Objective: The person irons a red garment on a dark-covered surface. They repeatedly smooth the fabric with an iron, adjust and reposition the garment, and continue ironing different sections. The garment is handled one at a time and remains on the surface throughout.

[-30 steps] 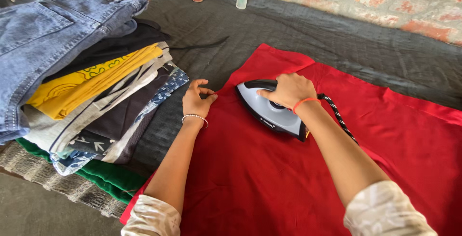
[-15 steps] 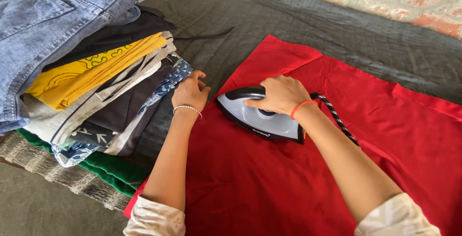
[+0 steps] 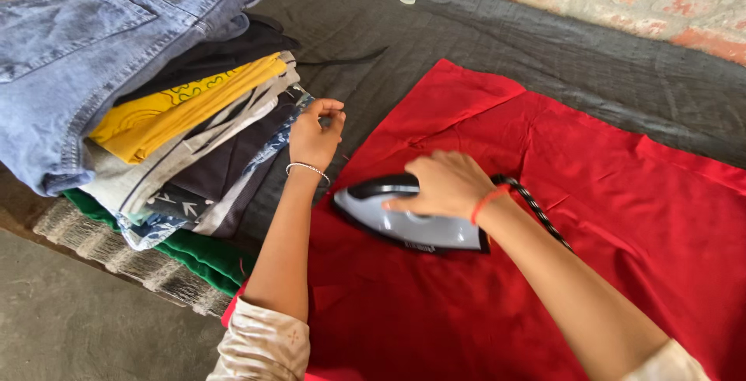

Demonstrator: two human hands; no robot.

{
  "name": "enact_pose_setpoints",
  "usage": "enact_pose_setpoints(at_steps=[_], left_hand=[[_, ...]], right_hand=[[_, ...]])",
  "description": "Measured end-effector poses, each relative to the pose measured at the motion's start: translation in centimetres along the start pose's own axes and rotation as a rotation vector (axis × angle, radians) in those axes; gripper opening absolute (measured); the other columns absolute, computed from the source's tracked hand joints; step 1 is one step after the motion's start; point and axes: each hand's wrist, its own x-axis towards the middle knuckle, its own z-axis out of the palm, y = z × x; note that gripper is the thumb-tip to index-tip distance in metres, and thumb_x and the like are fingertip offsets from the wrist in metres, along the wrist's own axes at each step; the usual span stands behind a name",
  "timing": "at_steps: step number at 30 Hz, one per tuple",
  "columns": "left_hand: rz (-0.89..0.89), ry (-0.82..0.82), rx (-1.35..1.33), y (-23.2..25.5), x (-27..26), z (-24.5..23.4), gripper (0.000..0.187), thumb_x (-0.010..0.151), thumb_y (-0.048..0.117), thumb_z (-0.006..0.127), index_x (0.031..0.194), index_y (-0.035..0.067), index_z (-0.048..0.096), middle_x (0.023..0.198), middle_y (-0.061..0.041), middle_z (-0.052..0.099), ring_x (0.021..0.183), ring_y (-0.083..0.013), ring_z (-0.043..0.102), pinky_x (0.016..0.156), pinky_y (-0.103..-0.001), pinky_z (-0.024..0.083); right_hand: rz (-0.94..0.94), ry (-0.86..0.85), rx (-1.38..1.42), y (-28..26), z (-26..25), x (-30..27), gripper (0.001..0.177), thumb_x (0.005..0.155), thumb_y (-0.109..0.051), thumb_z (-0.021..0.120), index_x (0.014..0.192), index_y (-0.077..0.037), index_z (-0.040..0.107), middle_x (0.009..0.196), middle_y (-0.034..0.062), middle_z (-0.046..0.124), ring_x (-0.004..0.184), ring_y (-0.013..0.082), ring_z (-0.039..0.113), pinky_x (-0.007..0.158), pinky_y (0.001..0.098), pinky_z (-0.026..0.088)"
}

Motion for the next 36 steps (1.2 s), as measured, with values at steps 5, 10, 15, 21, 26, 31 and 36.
enact_pose_setpoints(at_steps=[5,10,15,21,26,31,36], left_hand=[[-0.061,-0.078,-0.205,0.5,0.3,-0.8,0.019,0.094,0.013,0.067,0.112,0.008,0.071,0.097,-0.001,0.074,0.060,-0.0064,0.064,0.051,-0.023,0.049],[-0.096,-0.126,-0.301,0.3,0.3,-0.8,0.017,0.097,0.013,0.065,0.113,0.008,0.071,0.095,-0.001,0.074,0.062,-0.0052,0.063,0.051,-0.021,0.048],[-0.097,-0.213,-0.279,0.2,-0.2,0.4,0.016,0.098,0.013,0.065,0.112,0.008,0.071,0.092,-0.001,0.074,0.062,-0.0051,0.063,0.050,-0.022,0.049],[0.078,-0.458,-0.169,0.8,-2.7,3.9,0.016,0.095,0.005,0.063,0.109,0.005,0.071,0.088,-0.002,0.075,0.069,-0.0097,0.070,0.057,-0.026,0.059],[0.403,-0.638,0.146,0.0,-5.2,6.8,0.026,0.091,0.014,0.071,0.116,0.007,0.069,0.115,-0.012,0.070,0.109,-0.0273,0.066,0.093,-0.037,0.052],[0.486,-0.644,0.213,-1.5,-4.7,8.4,0.035,0.099,0.025,0.065,0.131,0.011,0.063,0.140,-0.010,0.062,0.135,-0.0289,0.053,0.115,-0.042,0.041],[0.481,-0.666,0.365,-1.7,-5.6,8.0,0.051,0.102,0.039,0.053,0.145,0.011,0.053,0.156,-0.008,0.048,0.148,-0.0273,0.039,0.120,-0.045,0.030]], right_hand=[[0.003,-0.052,-0.004,-4.1,-0.1,-0.5,0.071,0.074,-0.078,0.065,0.079,-0.007,0.073,0.078,0.0187,0.072,0.079,0.0374,0.070,0.075,0.0476,0.056],[-0.058,-0.024,-0.026,-5.7,-0.2,-0.1,0.073,0.075,-0.077,0.066,0.084,-0.005,0.073,0.083,0.0208,0.071,0.082,0.0381,0.070,0.075,0.0480,0.056],[-0.037,-0.066,-0.024,-4.4,-0.4,-3.8,0.074,0.074,-0.079,0.066,0.096,-0.009,0.074,0.087,0.0217,0.072,0.086,0.0387,0.070,0.077,0.0482,0.056],[0.055,-0.118,-0.026,-1.4,-1.3,-9.8,0.061,0.075,-0.074,0.066,0.085,-0.014,0.074,0.078,0.0170,0.071,0.082,0.0366,0.070,0.075,0.0490,0.055],[0.187,-0.246,-0.080,-0.1,-2.8,-14.3,0.061,0.073,-0.075,0.065,0.086,-0.016,0.070,0.072,0.0153,0.071,0.077,0.0346,0.071,0.072,0.0464,0.057],[0.204,-0.171,-0.055,-0.2,-2.3,-13.6,0.060,0.073,-0.074,0.067,0.085,-0.016,0.073,0.075,0.0163,0.072,0.076,0.0365,0.071,0.071,0.0482,0.057],[0.242,-0.109,-0.010,0.3,-0.5,-13.7,0.063,0.075,-0.073,0.067,0.089,-0.011,0.072,0.077,0.0179,0.072,0.077,0.0362,0.072,0.071,0.0483,0.057]])
